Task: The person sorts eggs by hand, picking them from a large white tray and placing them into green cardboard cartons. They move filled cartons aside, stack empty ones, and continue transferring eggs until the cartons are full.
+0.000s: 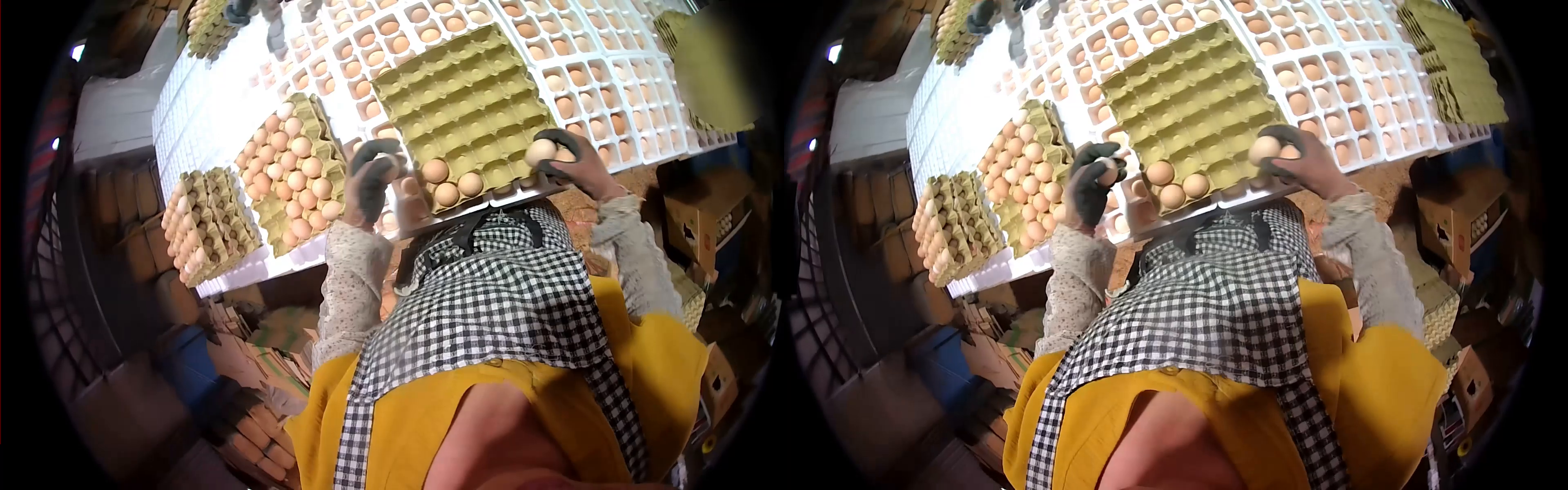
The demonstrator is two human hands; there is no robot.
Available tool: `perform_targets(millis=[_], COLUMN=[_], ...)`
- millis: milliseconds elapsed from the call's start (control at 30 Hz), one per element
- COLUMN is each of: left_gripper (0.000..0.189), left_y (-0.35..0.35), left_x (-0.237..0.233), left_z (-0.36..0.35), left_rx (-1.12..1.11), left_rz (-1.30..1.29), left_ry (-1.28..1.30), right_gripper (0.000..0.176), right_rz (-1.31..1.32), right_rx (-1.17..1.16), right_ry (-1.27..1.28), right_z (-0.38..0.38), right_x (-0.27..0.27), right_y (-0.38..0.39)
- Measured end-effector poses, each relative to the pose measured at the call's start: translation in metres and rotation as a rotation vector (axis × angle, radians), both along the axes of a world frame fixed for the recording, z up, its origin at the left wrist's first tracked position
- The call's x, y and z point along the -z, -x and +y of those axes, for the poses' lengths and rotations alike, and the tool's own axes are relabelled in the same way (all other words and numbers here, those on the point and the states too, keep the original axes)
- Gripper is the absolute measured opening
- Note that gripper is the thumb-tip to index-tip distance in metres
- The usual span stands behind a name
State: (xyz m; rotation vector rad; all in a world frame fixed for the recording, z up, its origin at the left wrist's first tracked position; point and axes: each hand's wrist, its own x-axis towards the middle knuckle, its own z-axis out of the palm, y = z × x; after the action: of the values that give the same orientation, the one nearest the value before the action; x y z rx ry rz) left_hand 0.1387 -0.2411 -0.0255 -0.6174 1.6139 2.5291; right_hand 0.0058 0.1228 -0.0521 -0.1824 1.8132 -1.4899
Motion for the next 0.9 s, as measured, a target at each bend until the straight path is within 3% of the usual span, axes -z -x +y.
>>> perform_targets(millis=[67,100,133,167,200,267,333,433,467,500,533,600,667,700,733,800,833,867,900], left_gripper=[0.05,0.054,0.051,0.065,0.064,0.061,0.061,0.061,0.061,0.061,0.061,0.059,0.06,0.061,0.061,0.062,0.059,0.058,0.058], left_y=[0.002,0.006,0.009,0.012,0.014,0.014,-0.004,-0.008,-0.023,-0.023,-0.019,-0.023,-0.023,-0.021,-0.021,-0.022,-0.023,-0.024,-0.025], left_x=[0.0,0.008,0.013,0.013,0.007,0.012,0.03,0.019,0.036,0.04,0.041,0.058,0.063,0.059,0.06,0.06,0.059,0.061,0.062], left_z=[0.015,0.019,0.032,0.034,0.032,0.035,0.033,0.029,0.028,0.027,0.024,0.021,0.016,0.015,0.014,0.015,0.016,0.018,0.02], left_rx=[0.3,0.63,0.776,0.775,0.79,0.835,0.655,0.631,0.423,0.513,0.509,0.388,0.392,0.432,0.426,0.409,0.417,0.387,0.357], left_rz=[-0.082,-0.209,-0.201,-0.31,-0.292,-0.294,-0.156,-0.179,0.028,-0.219,-0.142,-0.014,0.04,0.006,0.02,0.039,0.002,0.003,0.005], left_ry=[0.882,1.382,1.554,1.433,1.451,1.498,1.522,1.403,1.52,1.195,1.159,1.171,1.242,1.206,1.23,1.284,1.206,1.19,1.177], right_gripper=[0.051,0.051,0.05,0.049,0.036,0.026,0.024,0.028,0.028,0.03,0.032,0.036,0.035,0.031,0.029,0.028,0.029,0.029,0.029], right_rz=[-0.015,0.206,0.431,0.427,0.699,0.958,1.035,1.181,1.203,0.926,0.672,0.372,0.153,0.196,0.299,0.663,0.576,0.451,0.513], right_rx=[0.022,-0.139,-0.302,-0.405,-0.431,-0.68,-0.806,-0.652,-0.597,-0.49,-0.351,0.241,0.45,0.472,0.341,-0.192,-0.394,-0.393,-0.434], right_ry=[0.287,0.264,0.247,0.08,-0.122,-0.484,-0.616,-0.433,-0.394,-0.243,-0.099,0.04,0.083,0.063,-0.126,-0.387,-0.674,-0.721,-0.797], right_z=[-0.012,-0.021,-0.034,-0.053,-0.07,-0.104,-0.125,-0.121,-0.111,-0.103,-0.099,-0.095,-0.088,-0.084,-0.08,-0.07,-0.061,-0.06,-0.054], right_x=[-0.019,-0.019,-0.019,-0.028,-0.033,-0.045,-0.028,0.003,0.007,0.01,0.014,0.035,0.019,0.01,-0.003,-0.015,-0.025,-0.028,-0.022], right_y=[-0.004,-0.004,-0.002,-0.01,-0.024,-0.042,-0.058,-0.058,-0.06,-0.059,-0.052,-0.059,-0.059,-0.062,-0.061,-0.049,-0.048,-0.051,-0.05])
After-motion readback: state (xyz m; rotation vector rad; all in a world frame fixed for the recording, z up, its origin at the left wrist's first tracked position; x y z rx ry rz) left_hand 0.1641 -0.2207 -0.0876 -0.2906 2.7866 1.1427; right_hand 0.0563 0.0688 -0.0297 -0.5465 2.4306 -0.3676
